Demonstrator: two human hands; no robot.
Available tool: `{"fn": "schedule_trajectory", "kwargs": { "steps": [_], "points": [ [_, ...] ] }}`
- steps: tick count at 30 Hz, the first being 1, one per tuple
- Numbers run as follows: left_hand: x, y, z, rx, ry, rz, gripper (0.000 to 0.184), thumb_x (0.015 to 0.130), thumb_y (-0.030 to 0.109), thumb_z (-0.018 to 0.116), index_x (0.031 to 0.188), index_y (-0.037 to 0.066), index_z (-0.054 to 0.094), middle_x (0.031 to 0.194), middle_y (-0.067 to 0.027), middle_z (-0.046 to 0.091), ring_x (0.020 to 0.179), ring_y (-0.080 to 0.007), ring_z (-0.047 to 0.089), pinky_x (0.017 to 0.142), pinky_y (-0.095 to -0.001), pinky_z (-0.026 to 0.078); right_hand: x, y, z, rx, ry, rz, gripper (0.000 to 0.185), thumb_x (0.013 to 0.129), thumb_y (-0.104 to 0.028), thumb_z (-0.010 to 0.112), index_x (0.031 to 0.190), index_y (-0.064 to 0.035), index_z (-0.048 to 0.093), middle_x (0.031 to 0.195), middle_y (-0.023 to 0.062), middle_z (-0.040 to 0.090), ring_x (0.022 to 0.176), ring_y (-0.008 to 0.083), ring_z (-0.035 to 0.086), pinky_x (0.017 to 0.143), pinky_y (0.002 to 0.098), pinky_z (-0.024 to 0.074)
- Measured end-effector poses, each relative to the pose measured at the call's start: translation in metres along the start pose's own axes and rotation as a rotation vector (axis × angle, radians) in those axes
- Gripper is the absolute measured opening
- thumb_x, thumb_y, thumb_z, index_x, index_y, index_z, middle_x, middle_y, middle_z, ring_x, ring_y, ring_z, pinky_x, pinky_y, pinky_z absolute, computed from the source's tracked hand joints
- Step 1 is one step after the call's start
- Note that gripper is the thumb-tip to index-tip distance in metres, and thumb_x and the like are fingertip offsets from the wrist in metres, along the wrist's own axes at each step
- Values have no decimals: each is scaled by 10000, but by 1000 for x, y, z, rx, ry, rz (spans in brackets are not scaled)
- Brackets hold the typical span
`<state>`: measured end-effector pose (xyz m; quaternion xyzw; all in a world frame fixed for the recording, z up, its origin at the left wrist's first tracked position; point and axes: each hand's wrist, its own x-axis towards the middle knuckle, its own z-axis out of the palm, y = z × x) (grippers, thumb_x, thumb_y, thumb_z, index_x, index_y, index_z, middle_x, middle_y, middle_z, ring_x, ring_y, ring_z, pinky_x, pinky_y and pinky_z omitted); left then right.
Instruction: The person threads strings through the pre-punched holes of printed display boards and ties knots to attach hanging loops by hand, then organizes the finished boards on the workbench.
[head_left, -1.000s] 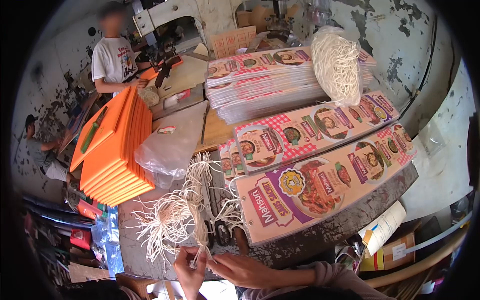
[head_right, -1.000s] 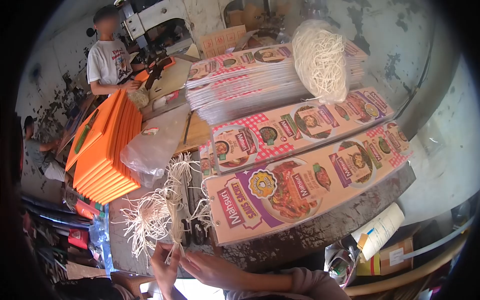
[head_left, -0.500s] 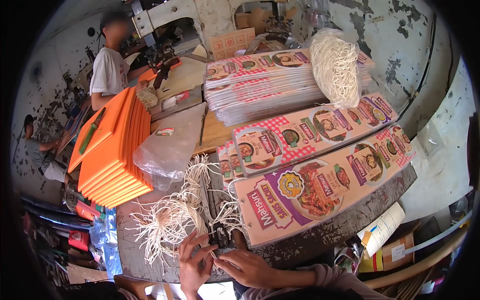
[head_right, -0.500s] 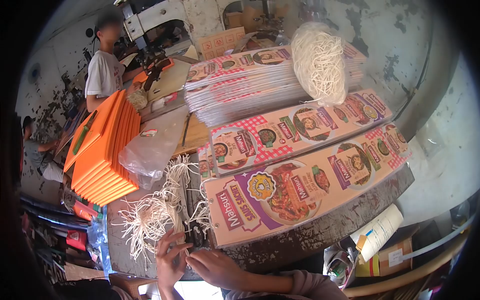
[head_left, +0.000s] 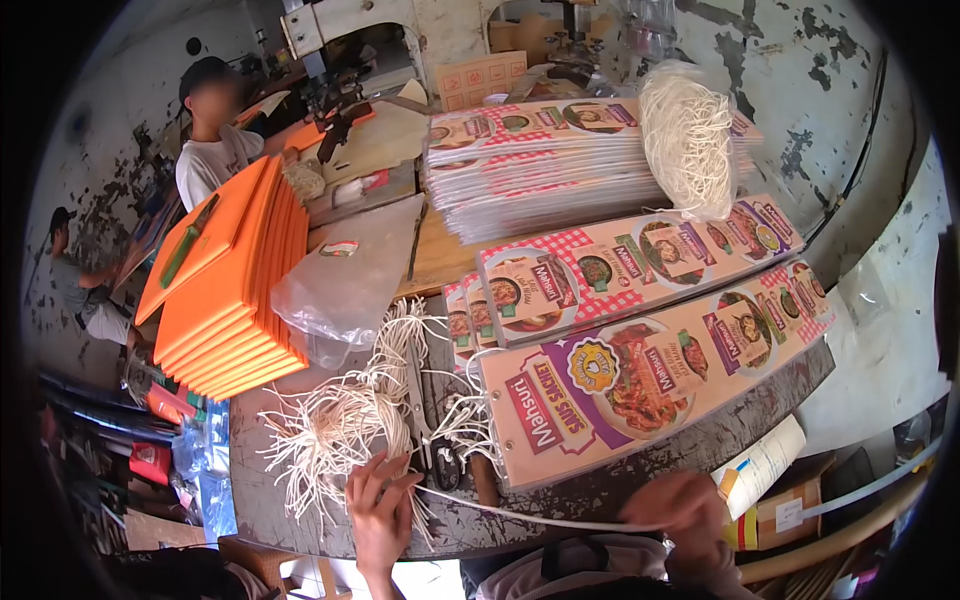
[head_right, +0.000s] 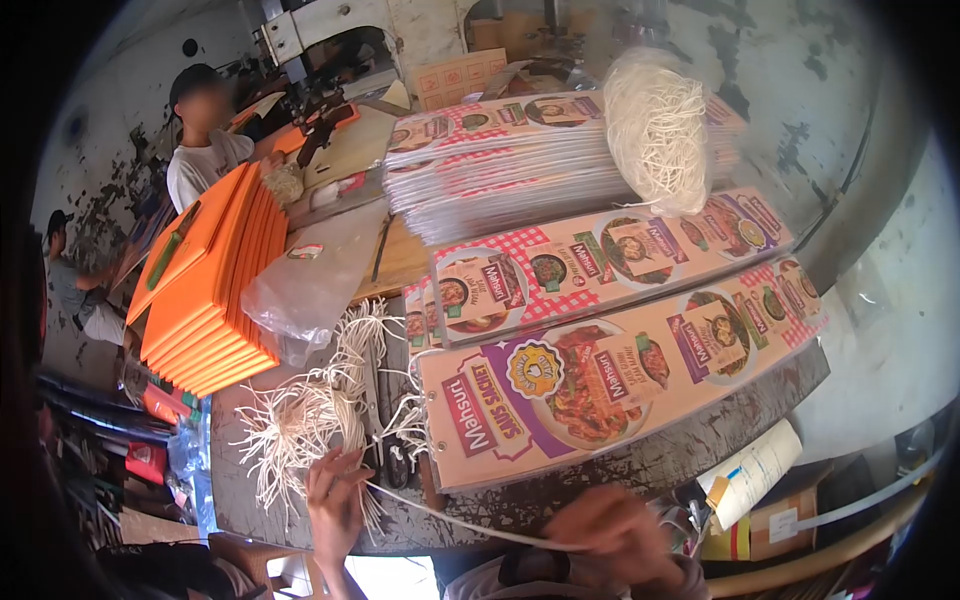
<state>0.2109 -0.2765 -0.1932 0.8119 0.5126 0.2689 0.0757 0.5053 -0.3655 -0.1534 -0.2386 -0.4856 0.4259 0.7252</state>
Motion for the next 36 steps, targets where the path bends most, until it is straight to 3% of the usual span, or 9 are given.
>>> {"fn": "schedule_trajectory", "kwargs": {
  "steps": [4, 6, 8, 11, 13, 14, 19, 21, 36],
  "points": [
    [11, 5, -12, 120, -92, 35, 244, 674, 57, 636, 902, 144, 645, 1120, 1, 560, 1128, -256, 461, 961, -489, 298, 4, -61, -50, 47, 638, -242, 134, 917, -145, 429, 978, -28, 406, 879, 81, 415, 790, 169, 471, 781, 456, 482],
    [24, 24, -33, 152, -164, 32, 335, 630, 117, 674, 962, 147, 635, 1146, -20, 543, 1122, -248, 462, 962, -499, 289, 0, -90, -95, 511, 428, -342, 197, 928, -33, 293, 1102, 20, 367, 901, 80, 394, 855, 162, 432, 921, 415, 384],
    [38, 38, -51, 193, -216, -58, 401, 570, 143, 685, 969, 143, 646, 1140, -50, 549, 1112, -261, 457, 972, -471, 273, 0, -115, -124, 702, 378, -378, 183, 943, -36, 262, 1060, 37, 381, 848, 69, 356, 725, 146, 374, 818, 344, 398],
    [61, 45, -73, -1, -231, 90, 467, 560, 132, 656, 1023, 81, 614, 1018, -107, 593, 894, -249, 565, 785, -385, 433, 20, -125, -128, 588, 179, -325, 169, 937, -29, 308, 1066, 49, 384, 813, 59, 357, 672, 124, 360, 706, 281, 413],
    [72, 47, -66, -350, -87, 261, 347, 635, 57, 590, 973, -19, 568, 797, -133, 622, 616, -171, 589, 524, -234, 464, 45, -111, -99, -16, 275, -300, 136, 915, -23, 392, 1031, 44, 419, 805, 44, 378, 643, 100, 366, 583, 227, 370],
    [76, 49, -54, -349, -87, 260, 347, 635, 57, 590, 973, -19, 568, 797, -133, 622, 616, -171, 589, 524, -234, 464, 64, -87, -53, -290, 729, -332, 144, 881, -40, 473, 1003, 38, 472, 790, 45, 451, 665, 79, 412, 521, 204, 343],
    [91, 49, 12, -858, -259, -209, 43, 846, 31, 526, 875, 1, 538, 734, -74, 608, 584, -84, 563, 495, -204, 449, 105, -28, 9, -1139, -527, -32, 206, 798, -31, 531, 998, 0, 572, 799, 97, 588, 707, 188, 580, 561, 301, 471],
    [89, 45, 18, -977, -379, -272, 55, 864, 39, 508, 889, -1, 537, 734, -63, 604, 600, -79, 564, 508, -201, 453, 108, -8, 23, -1109, -703, 158, 282, 752, -38, 552, 1033, -14, 535, 829, 95, 565, 763, 229, 580, 587, 325, 480],
    [77, 40, 24, -1124, -445, -232, 287, 738, -3, 663, 920, 62, 452, 757, 12, 506, 626, -18, 473, 496, -166, 356, 123, 22, 36, -1224, -980, -113, 248, 661, -70, 580, 889, 11, 524, 814, 82, 428, 726, 214, 511, 618, 305, 437]
  ]
}}
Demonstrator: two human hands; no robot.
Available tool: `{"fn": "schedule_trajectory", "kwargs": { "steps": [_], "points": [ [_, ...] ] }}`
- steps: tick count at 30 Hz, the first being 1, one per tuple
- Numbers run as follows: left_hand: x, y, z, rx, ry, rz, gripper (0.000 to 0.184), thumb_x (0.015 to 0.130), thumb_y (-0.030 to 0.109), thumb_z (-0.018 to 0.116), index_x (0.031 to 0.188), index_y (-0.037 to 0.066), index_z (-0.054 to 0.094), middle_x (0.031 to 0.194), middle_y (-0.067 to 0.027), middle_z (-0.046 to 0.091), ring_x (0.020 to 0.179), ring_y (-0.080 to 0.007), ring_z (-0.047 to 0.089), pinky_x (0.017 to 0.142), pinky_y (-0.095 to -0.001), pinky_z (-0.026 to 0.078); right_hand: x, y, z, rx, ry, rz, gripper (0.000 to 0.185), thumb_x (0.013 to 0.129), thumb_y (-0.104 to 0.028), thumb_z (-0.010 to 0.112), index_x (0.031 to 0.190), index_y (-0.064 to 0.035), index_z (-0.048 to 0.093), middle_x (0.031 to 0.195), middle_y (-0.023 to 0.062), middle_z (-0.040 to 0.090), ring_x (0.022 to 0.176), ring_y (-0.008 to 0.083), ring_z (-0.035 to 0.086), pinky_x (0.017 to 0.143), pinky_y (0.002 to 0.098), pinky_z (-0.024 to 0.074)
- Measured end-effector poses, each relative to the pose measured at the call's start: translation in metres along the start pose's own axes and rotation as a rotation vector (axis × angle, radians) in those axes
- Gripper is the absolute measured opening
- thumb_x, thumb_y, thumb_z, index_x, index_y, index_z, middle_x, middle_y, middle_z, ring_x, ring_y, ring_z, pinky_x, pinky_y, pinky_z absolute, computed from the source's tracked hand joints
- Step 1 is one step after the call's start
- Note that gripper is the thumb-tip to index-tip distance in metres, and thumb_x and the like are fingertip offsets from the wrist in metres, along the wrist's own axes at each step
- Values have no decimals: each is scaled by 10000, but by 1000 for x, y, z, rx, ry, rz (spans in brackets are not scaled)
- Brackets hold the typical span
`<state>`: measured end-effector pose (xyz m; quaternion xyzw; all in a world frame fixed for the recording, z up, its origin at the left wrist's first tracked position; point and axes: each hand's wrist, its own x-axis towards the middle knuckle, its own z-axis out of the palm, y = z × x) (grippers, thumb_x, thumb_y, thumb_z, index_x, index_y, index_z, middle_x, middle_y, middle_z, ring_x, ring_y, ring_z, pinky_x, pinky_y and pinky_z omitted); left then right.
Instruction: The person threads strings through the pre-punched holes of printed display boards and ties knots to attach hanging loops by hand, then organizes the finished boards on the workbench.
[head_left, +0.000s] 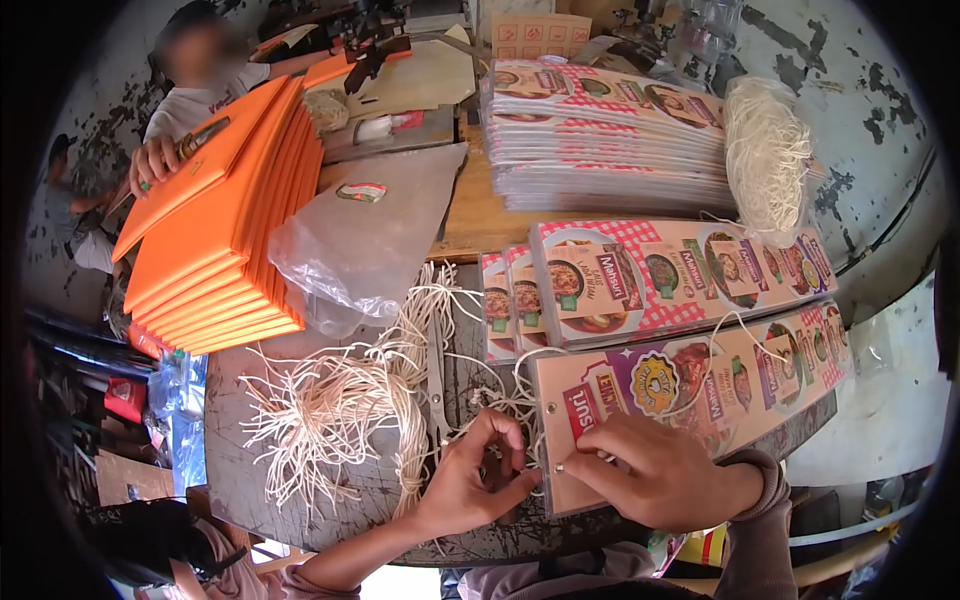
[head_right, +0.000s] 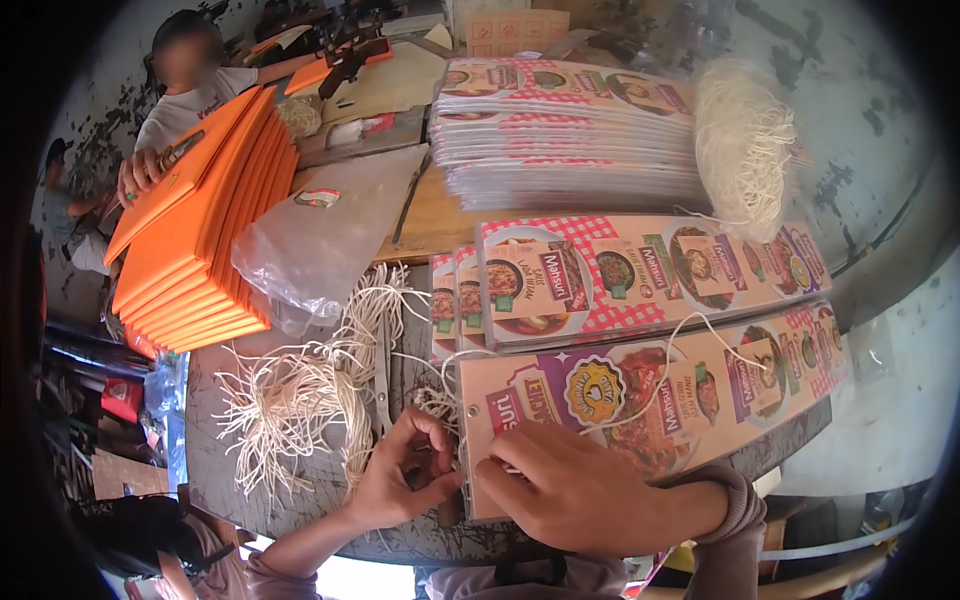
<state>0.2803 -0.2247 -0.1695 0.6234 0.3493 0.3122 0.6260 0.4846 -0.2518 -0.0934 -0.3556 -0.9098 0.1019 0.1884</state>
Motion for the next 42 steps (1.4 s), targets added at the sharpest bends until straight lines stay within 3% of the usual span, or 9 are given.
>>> {"fn": "schedule_trajectory", "kwargs": {
  "steps": [7, 14, 17, 20, 23, 32, 34, 41, 42],
  "points": [
    [1, -3, 3, 174, -5, 214, 261, 710, -30, 668, 904, 55, 517, 758, 24, 455, 596, -9, 397, 492, -154, 308, 0, 2, 8, -30, -3, -22, 230, 654, -99, 594, 849, -10, 511, 795, 72, 428, 705, 183, 511, 604, 281, 424],
    [-4, -11, 9, 21, 20, 151, 183, 754, -39, 629, 907, 16, 545, 773, 15, 465, 622, -10, 410, 525, -161, 322, 2, -1, 13, -95, 13, -23, 178, 678, -113, 597, 784, -37, 476, 759, 56, 432, 689, 171, 520, 611, 276, 429],
    [-7, -13, 15, -137, 10, 61, 159, 785, -24, 612, 926, 4, 545, 777, 13, 467, 629, -9, 412, 539, -162, 332, 1, 0, 12, -66, 0, -17, 223, 682, -105, 595, 858, -2, 503, 778, 70, 433, 707, 187, 521, 624, 289, 437],
    [-9, -8, 23, -13, 110, 244, 162, 772, -31, 624, 919, 12, 570, 700, 21, 455, 559, -25, 388, 497, -186, 319, 0, 0, 14, 47, -8, -53, 317, 694, -101, 596, 960, 48, 511, 808, 89, 434, 732, 208, 521, 638, 293, 443],
    [-13, 0, 22, -45, 92, 106, 141, 799, -3, 616, 931, 1, 566, 708, 27, 472, 569, -17, 379, 498, -187, 322, 1, -1, 12, 41, -53, -25, 382, 711, -100, 599, 1030, 82, 497, 841, 103, 431, 750, 228, 517, 649, 298, 445],
    [-13, 0, 19, -292, 57, -59, 145, 859, 66, 578, 989, 2, 571, 726, 38, 520, 559, 9, 371, 479, -165, 288, 0, -1, -12, 177, -186, -25, 274, 708, -27, 567, 939, 99, 490, 906, 133, 447, 832, 242, 533, 695, 311, 446],
    [-14, 4, 16, -329, 21, -174, 164, 873, 92, 566, 1012, 5, 575, 705, 44, 519, 535, 10, 372, 459, -168, 285, 0, 0, -11, 97, -171, -18, 270, 736, -31, 568, 997, 34, 540, 1019, 96, 493, 894, 203, 565, 588, 242, 506],
    [-14, 3, 16, -491, 6, -211, 212, 890, 165, 556, 1034, 12, 580, 696, 40, 523, 506, 0, 380, 433, -176, 289, 0, 3, -8, 139, -145, -9, 263, 762, -47, 567, 1014, 22, 538, 1044, 95, 493, 859, 202, 576, 602, 257, 507],
    [-13, 3, 16, -470, 22, -191, 210, 893, 169, 551, 1031, 13, 582, 698, 38, 525, 496, -5, 392, 429, -176, 302, 2, 3, -10, 160, -147, -35, 277, 755, -34, 557, 1008, 69, 505, 1000, 120, 469, 823, 219, 573, 595, 271, 489]
  ]
}}
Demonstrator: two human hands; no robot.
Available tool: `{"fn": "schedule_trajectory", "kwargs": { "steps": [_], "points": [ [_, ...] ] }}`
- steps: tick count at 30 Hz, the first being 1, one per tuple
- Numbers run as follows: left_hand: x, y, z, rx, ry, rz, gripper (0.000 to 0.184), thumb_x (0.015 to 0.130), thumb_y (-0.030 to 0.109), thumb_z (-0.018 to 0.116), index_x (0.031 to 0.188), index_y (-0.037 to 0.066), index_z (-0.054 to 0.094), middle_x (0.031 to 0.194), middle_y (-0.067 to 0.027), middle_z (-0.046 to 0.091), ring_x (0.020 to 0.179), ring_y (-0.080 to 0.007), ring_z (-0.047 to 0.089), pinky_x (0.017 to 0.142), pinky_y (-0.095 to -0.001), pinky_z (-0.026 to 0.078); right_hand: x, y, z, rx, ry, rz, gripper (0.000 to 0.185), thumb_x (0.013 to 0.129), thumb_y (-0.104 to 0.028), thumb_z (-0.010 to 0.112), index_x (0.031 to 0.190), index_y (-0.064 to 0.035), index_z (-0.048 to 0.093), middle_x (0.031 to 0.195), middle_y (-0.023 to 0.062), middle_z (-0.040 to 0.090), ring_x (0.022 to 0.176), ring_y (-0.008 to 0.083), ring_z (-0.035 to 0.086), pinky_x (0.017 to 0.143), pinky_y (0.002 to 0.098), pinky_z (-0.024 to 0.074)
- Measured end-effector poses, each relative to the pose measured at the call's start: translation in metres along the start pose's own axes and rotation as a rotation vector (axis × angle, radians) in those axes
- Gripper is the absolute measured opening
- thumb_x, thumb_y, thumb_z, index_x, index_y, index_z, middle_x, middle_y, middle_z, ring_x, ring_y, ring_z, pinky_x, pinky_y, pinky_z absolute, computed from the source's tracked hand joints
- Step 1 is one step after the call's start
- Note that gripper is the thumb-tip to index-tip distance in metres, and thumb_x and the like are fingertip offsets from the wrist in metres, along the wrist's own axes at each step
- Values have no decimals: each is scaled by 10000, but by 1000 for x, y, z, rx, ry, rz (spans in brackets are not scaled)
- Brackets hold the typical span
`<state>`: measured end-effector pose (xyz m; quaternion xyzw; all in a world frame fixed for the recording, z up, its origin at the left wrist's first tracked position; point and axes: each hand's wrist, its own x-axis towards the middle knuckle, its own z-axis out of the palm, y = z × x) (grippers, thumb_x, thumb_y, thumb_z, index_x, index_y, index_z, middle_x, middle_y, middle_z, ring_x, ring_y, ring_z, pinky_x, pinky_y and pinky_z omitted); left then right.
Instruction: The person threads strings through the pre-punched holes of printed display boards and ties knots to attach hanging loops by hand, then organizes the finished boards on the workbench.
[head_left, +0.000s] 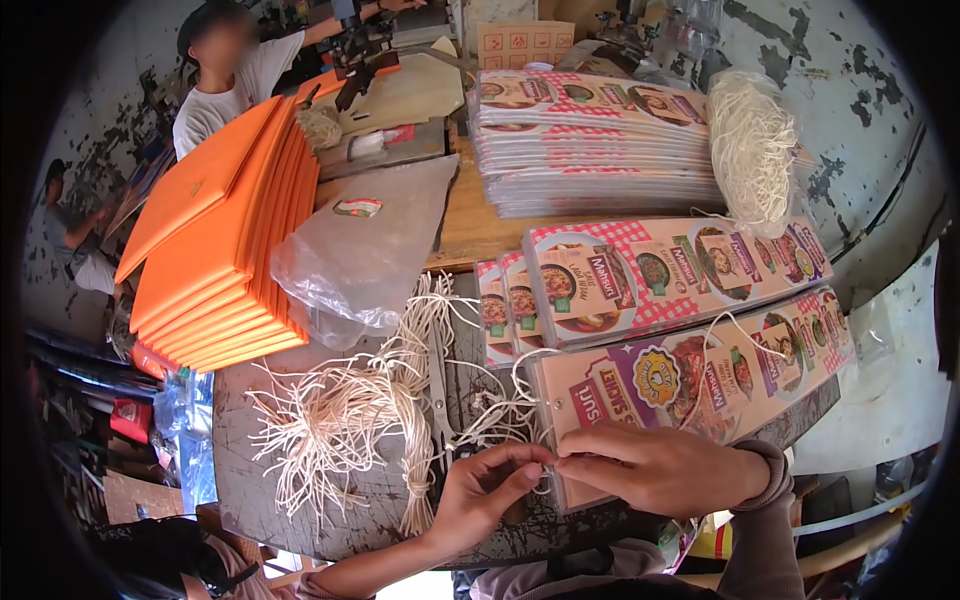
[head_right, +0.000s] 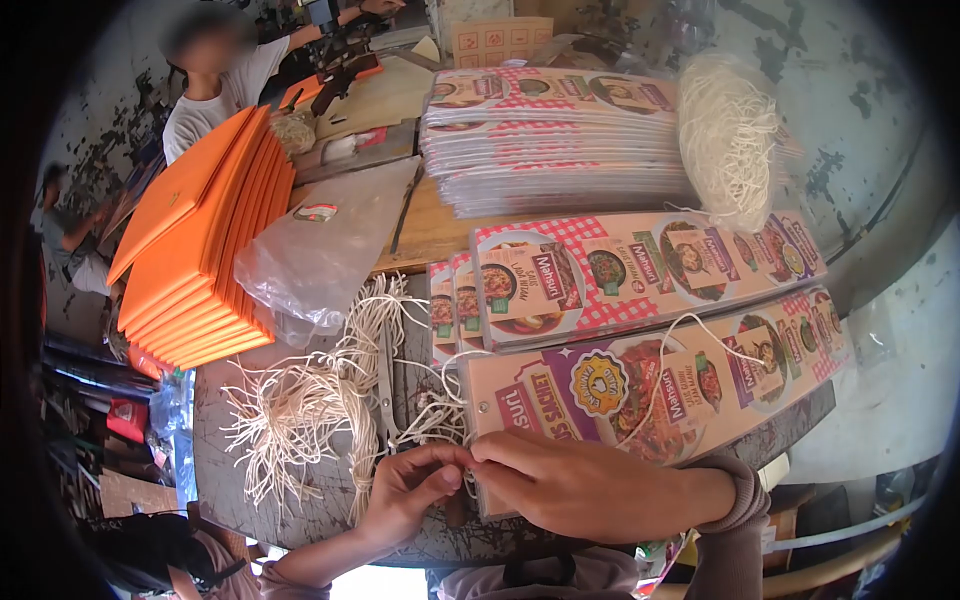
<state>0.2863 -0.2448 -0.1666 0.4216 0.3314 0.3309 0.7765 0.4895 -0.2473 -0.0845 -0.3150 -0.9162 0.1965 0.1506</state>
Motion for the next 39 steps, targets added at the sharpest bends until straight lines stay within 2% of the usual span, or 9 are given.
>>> {"fn": "schedule_trajectory", "kwargs": {
  "steps": [5, 7, 11, 13, 16, 23, 29, 34, 39],
  "points": [
    [1, 4, -2, 62, 17, 3, 187, 893, 146, 543, 1004, 8, 603, 719, 14, 545, 484, -21, 466, 430, -180, 364, -1, -4, -4, 36, 23, 47, 269, 762, -18, 526, 1001, 87, 457, 946, 128, 429, 716, 226, 566, 530, 294, 456],
    [1, 13, -3, 354, 7, 27, 166, 874, 80, 549, 978, -33, 614, 843, -60, 604, 754, -90, 568, 674, -217, 451, -5, -4, -7, 17, -72, 86, 209, 763, -19, 512, 943, 63, 447, 915, 113, 407, 665, 217, 552, 498, 302, 442],
    [0, 14, -3, 458, -4, 100, 155, 869, 54, 548, 968, -41, 619, 841, -64, 603, 762, -102, 577, 682, -229, 460, -4, -4, -7, -36, -62, 92, 170, 747, -21, 517, 878, 50, 436, 873, 111, 399, 647, 211, 541, 486, 308, 434],
    [2, 10, -1, 358, 21, 148, 126, 846, 47, 583, 948, -3, 636, 739, -15, 579, 493, -21, 509, 432, -186, 391, -4, -4, -6, -64, -64, 67, 170, 730, -27, 523, 855, 46, 434, 868, 115, 409, 652, 213, 541, 497, 302, 439],
    [1, 4, 1, 369, 46, 132, 118, 829, 60, 614, 928, 4, 642, 695, 1, 570, 475, -9, 473, 416, -182, 357, -3, -5, -3, -83, -24, 22, 172, 718, -34, 528, 845, 46, 443, 859, 119, 414, 666, 217, 539, 509, 296, 442],
    [2, -2, 4, 309, 111, 116, 105, 807, 72, 644, 887, 6, 652, 673, 5, 571, 474, -4, 454, 416, -183, 344, -3, -9, 3, -152, -29, 21, 168, 701, -54, 547, 812, 34, 458, 850, 110, 418, 708, 217, 545, 579, 301, 457],
    [8, 1, 7, 623, 147, 368, 86, 781, 67, 671, 826, -2, 649, 709, -5, 587, 537, -32, 515, 467, -168, 382, -14, -10, 25, -327, 183, 7, 215, 686, -86, 589, 849, 35, 518, 930, 95, 464, 729, 200, 545, 641, 296, 459],
    [5, 2, 11, 445, 202, 229, 81, 741, 31, 679, 791, -6, 628, 656, 5, 562, 559, -30, 489, 493, -197, 400, -16, -13, 32, -293, 252, 37, 227, 682, -94, 604, 876, 9, 547, 904, 85, 482, 772, 190, 546, 658, 271, 450],
    [3, 10, -2, 292, 208, 148, 102, 851, 84, 539, 843, -14, 565, 669, -4, 557, 642, -54, 532, 569, -197, 426, 4, -15, 32, -355, 279, -15, 249, 681, -131, 602, 883, 1, 541, 828, 65, 455, 738, 175, 525, 612, 259, 430]
  ]
}}
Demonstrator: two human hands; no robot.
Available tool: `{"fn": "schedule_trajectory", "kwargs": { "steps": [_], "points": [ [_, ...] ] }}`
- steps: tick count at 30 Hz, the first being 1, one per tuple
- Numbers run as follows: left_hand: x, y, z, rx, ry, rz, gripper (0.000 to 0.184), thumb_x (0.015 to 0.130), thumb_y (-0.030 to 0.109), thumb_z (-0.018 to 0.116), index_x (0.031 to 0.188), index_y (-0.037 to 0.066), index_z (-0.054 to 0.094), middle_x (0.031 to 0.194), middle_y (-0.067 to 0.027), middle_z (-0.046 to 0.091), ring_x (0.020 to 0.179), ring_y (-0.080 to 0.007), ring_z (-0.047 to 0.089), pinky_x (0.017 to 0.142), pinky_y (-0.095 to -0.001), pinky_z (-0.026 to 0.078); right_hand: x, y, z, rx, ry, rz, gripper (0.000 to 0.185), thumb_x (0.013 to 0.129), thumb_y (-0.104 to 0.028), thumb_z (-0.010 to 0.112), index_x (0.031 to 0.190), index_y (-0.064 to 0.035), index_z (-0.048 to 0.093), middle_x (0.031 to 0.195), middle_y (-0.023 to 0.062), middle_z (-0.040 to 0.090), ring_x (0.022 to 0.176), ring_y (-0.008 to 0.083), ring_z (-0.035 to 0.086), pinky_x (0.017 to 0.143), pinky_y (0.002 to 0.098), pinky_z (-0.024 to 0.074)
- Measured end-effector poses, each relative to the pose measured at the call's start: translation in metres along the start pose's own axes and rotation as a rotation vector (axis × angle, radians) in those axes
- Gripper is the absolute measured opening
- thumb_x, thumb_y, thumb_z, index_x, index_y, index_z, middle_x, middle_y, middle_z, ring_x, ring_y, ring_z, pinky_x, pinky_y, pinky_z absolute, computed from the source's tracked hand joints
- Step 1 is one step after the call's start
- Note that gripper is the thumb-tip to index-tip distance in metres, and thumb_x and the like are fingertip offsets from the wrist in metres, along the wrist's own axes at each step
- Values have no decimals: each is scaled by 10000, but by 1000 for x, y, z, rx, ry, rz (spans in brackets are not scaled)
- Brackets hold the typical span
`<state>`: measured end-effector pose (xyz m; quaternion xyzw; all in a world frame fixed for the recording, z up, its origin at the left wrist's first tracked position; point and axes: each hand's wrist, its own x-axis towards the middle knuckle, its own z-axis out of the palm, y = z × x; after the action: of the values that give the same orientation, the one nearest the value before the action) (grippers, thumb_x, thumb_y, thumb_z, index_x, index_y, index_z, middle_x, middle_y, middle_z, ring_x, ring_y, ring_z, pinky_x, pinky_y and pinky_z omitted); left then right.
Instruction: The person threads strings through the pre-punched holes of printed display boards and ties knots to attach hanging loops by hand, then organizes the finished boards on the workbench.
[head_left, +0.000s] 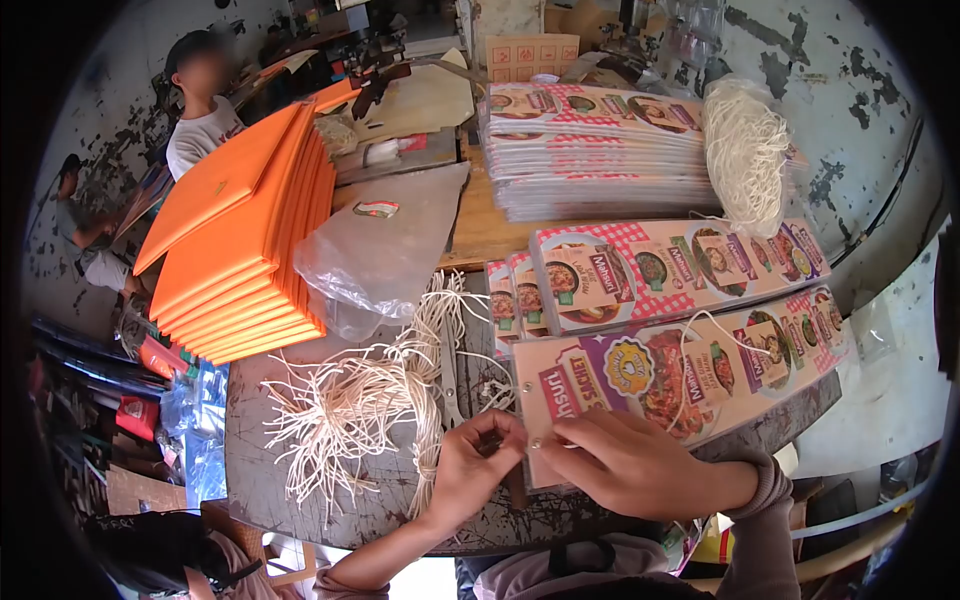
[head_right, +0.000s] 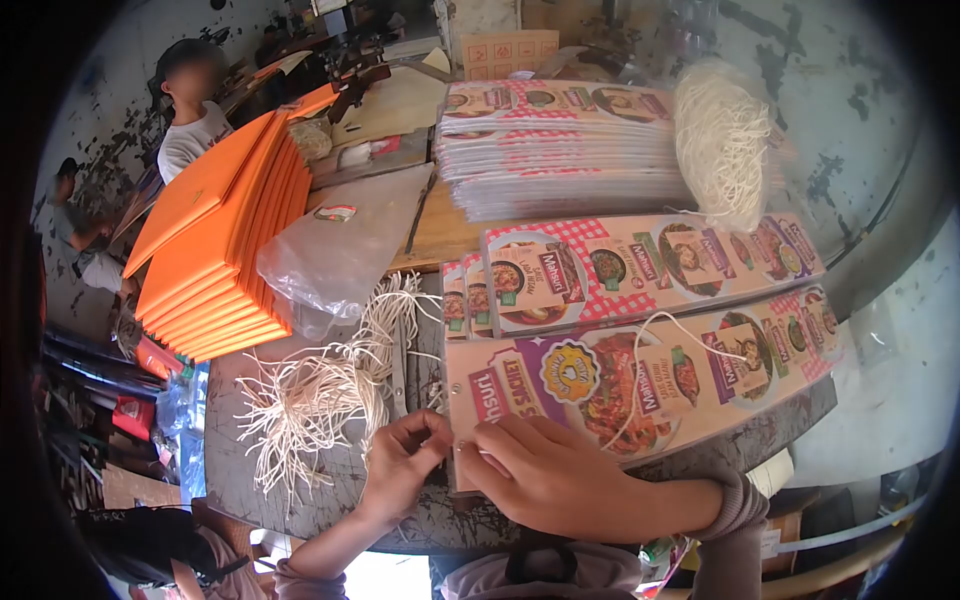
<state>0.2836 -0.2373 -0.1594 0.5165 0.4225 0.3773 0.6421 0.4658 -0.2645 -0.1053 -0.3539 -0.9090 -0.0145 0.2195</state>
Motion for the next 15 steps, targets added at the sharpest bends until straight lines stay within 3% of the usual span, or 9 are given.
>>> {"fn": "schedule_trajectory", "kwargs": {
  "steps": [3, 4, 11, 15],
  "points": [
    [5, -16, -14, -213, -173, -90, 196, 891, 170, 482, 874, -9, 559, 723, -12, 564, 724, -76, 560, 610, -212, 445, 8, -1, 4, -39, -53, -14, 252, 681, -154, 593, 877, -5, 538, 784, 51, 431, 707, 166, 506, 577, 255, 415],
    [3, -16, -15, -232, -187, -153, 277, 929, 239, 412, 949, -7, 538, 798, -29, 565, 784, -92, 566, 649, -227, 462, 10, 0, 5, -49, -78, -19, 252, 681, -165, 589, 872, -9, 537, 766, 45, 419, 695, 162, 496, 561, 256, 408],
    [4, 3, -26, -314, -315, -303, 296, 961, 203, 349, 1103, -15, 492, 889, -63, 571, 785, -121, 577, 678, -241, 483, 16, 4, 6, -41, -77, -26, 229, 683, -186, 596, 842, -32, 537, 766, 37, 420, 695, 164, 494, 554, 268, 408],
    [3, 0, -25, -262, -412, -229, 221, 928, 97, 424, 1097, -27, 496, 900, -59, 576, 811, -114, 580, 683, -242, 485, 17, 1, -1, -85, -88, -26, 185, 683, -194, 598, 804, -68, 537, 761, 20, 415, 692, 151, 487, 537, 261, 391]
  ]
}}
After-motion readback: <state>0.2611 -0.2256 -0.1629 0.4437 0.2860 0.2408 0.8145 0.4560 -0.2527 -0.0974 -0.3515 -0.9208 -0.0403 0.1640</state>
